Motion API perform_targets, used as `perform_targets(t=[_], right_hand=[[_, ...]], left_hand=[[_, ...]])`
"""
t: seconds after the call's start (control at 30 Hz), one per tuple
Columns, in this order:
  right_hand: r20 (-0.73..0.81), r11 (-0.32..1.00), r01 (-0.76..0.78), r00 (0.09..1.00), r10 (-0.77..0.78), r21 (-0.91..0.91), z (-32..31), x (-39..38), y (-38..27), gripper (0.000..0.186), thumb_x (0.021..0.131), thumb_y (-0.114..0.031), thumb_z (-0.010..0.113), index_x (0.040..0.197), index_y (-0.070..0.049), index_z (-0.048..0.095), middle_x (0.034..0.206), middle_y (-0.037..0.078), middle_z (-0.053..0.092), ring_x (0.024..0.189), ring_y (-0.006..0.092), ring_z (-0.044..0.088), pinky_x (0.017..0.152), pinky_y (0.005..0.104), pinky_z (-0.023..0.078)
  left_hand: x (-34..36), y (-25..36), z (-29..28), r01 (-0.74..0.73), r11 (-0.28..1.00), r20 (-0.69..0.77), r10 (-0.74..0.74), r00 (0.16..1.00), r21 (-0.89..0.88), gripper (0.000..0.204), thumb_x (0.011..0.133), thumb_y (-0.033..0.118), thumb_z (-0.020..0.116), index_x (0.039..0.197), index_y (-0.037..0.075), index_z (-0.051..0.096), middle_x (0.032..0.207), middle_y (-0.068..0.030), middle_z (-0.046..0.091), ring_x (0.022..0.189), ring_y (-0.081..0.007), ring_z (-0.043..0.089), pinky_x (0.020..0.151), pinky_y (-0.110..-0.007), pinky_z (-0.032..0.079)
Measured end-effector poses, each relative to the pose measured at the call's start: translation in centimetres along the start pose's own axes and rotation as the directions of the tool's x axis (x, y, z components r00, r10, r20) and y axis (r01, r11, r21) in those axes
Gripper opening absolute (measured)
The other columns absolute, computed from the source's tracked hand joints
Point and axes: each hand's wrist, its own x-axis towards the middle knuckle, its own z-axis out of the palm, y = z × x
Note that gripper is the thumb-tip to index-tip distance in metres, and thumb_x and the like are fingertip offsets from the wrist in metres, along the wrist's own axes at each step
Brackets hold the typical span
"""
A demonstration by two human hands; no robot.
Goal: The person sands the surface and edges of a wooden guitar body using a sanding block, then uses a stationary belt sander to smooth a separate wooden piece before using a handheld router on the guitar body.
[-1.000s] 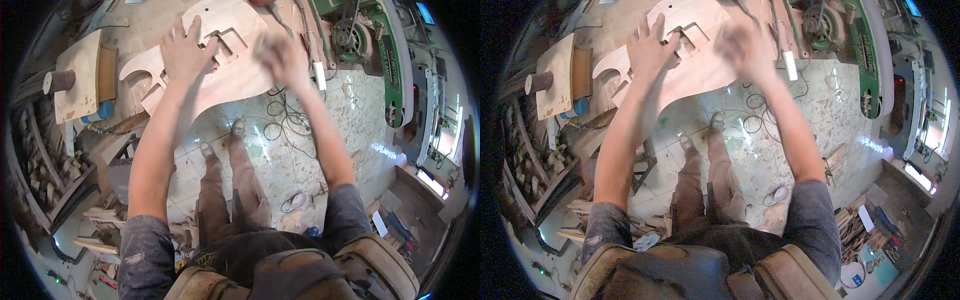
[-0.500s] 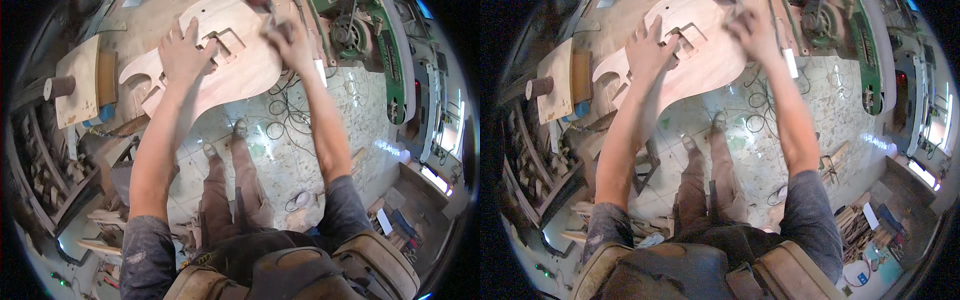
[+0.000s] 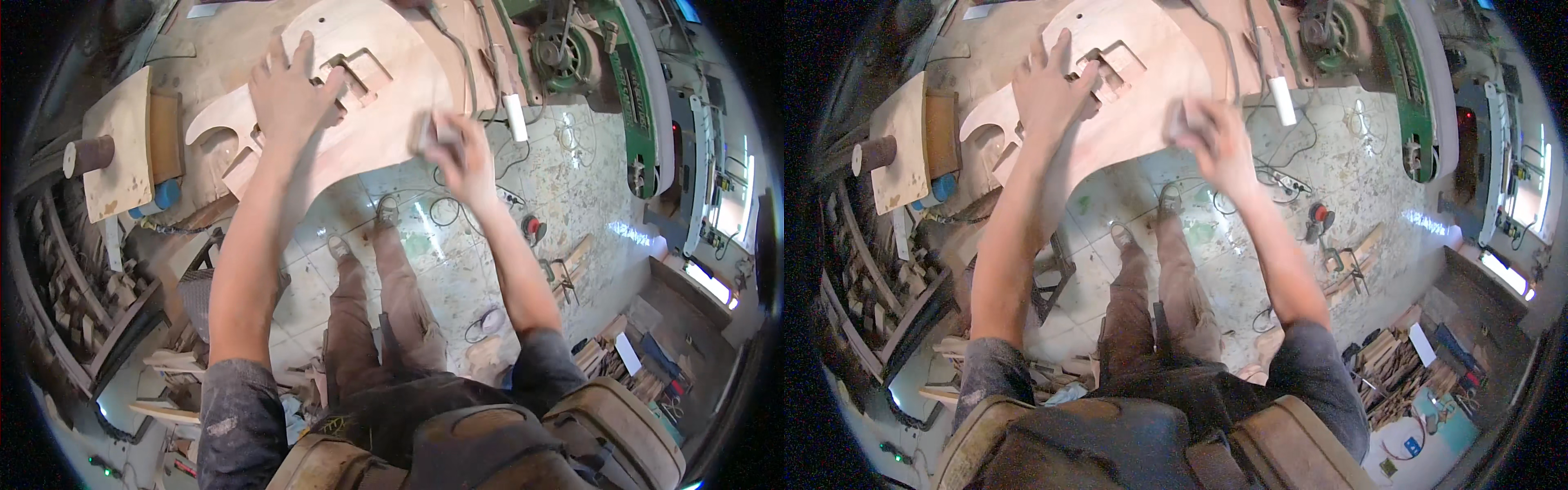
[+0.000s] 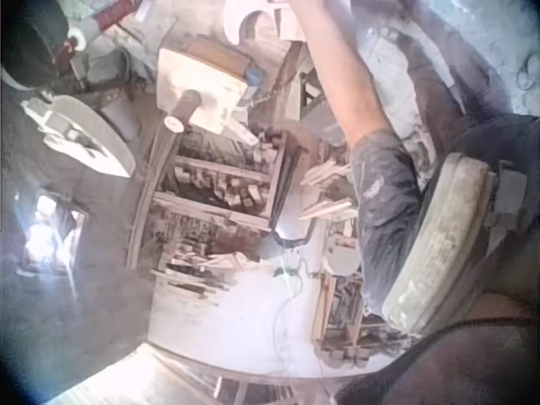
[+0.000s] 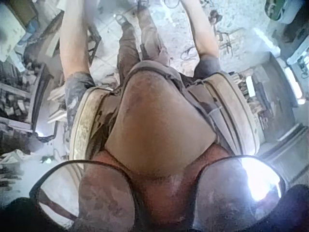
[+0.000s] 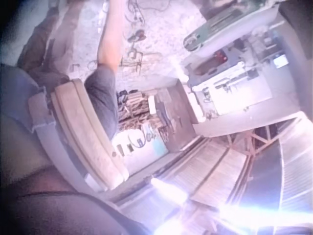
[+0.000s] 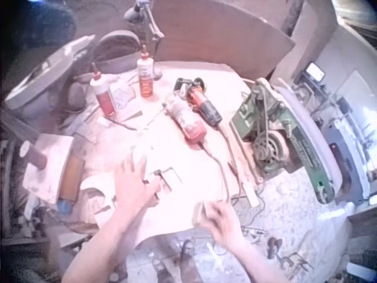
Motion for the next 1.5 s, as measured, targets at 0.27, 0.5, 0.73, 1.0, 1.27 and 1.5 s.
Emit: perform_targets(t=[0.27,0.5,0.73,1.0,1.27,1.5], right_hand=[[-0.068,0.984,-0.175,0.982,0.178,0.044,-2.1,8.5,5.4,0.049,0.086,-0.03,0.078,0.125,-0.005,0.062,0.112,0.018,0.067,0.109,0.0367,0.062,0.093,0.0444,0.051],[-0.065,0.994,-0.095,0.994,0.091,-0.06,-2.2,5.0,3.1,0.039,0.087,-0.027,0.078,0.114,-0.003,0.066,0.11,0.016,0.068,0.106,0.0344,0.065,0.09,0.0422,0.052],[-0.14,0.979,-0.114,0.981,0.138,0.168,0.7,0.1,0.9,0.042,0.083,-0.025,0.081,0.113,0.0,0.064,0.114,0.018,0.067,0.103,0.0348,0.065,0.086,0.0423,0.052],[-0.108,0.983,-0.181,0.977,0.183,0.035,-2.2,6.9,6.6,0.053,0.084,-0.028,0.082,0.126,-0.002,0.061,0.113,0.018,0.064,0.103,0.0364,0.064,0.086,0.0453,0.051],[-0.091,0.988,-0.157,0.984,0.155,-0.006,-2.8,6.3,5.8,0.034,0.088,-0.01,0.077,0.119,-0.003,0.064,0.108,0.012,0.07,0.096,0.0255,0.07,0.082,0.0362,0.056],[-0.094,0.991,0.129,0.987,-0.131,-0.026,-0.7,-1.3,-0.3,0.052,0.085,-0.023,0.079,0.128,-0.002,0.06,0.111,0.017,0.066,0.106,0.0319,0.065,0.09,0.0416,0.052]], left_hand=[[0.4,1.3,0.9,-0.011,0.996,0.032,0.014,0.999,-0.092,0.074,0.084,0.06,0.064,0.149,0.025,0.053,0.157,-0.0114,0.042,0.128,-0.0461,0.048,0.108,-0.053,0.041],[0.6,1.2,0.2,-0.023,0.998,0.017,0.024,1.0,-0.056,0.074,0.085,0.06,0.063,0.149,0.023,0.053,0.156,-0.0169,0.042,0.13,-0.0472,0.047,0.11,-0.053,0.039],[-0.1,-0.2,0.4,-0.006,1.0,0.048,0.007,0.999,-0.021,0.075,0.084,0.058,0.063,0.148,0.022,0.053,0.156,-0.0185,0.041,0.131,-0.0458,0.045,0.11,-0.053,0.038],[0.4,1.9,1.2,-0.041,0.996,0.006,0.041,0.999,-0.082,0.074,0.084,0.059,0.064,0.147,0.023,0.054,0.156,-0.0163,0.042,0.128,-0.0444,0.048,0.109,-0.051,0.04],[0.2,2.0,0.7,-0.051,0.998,-0.005,0.05,0.999,-0.046,0.073,0.086,0.06,0.063,0.148,0.022,0.054,0.155,-0.0154,0.044,0.127,-0.0457,0.05,0.109,-0.05,0.041],[0.3,-0.5,-0.1,-0.017,1.0,0.025,0.017,1.0,-0.009,0.074,0.084,0.058,0.064,0.148,0.023,0.054,0.157,-0.0163,0.041,0.13,-0.0455,0.046,0.111,-0.053,0.038]])
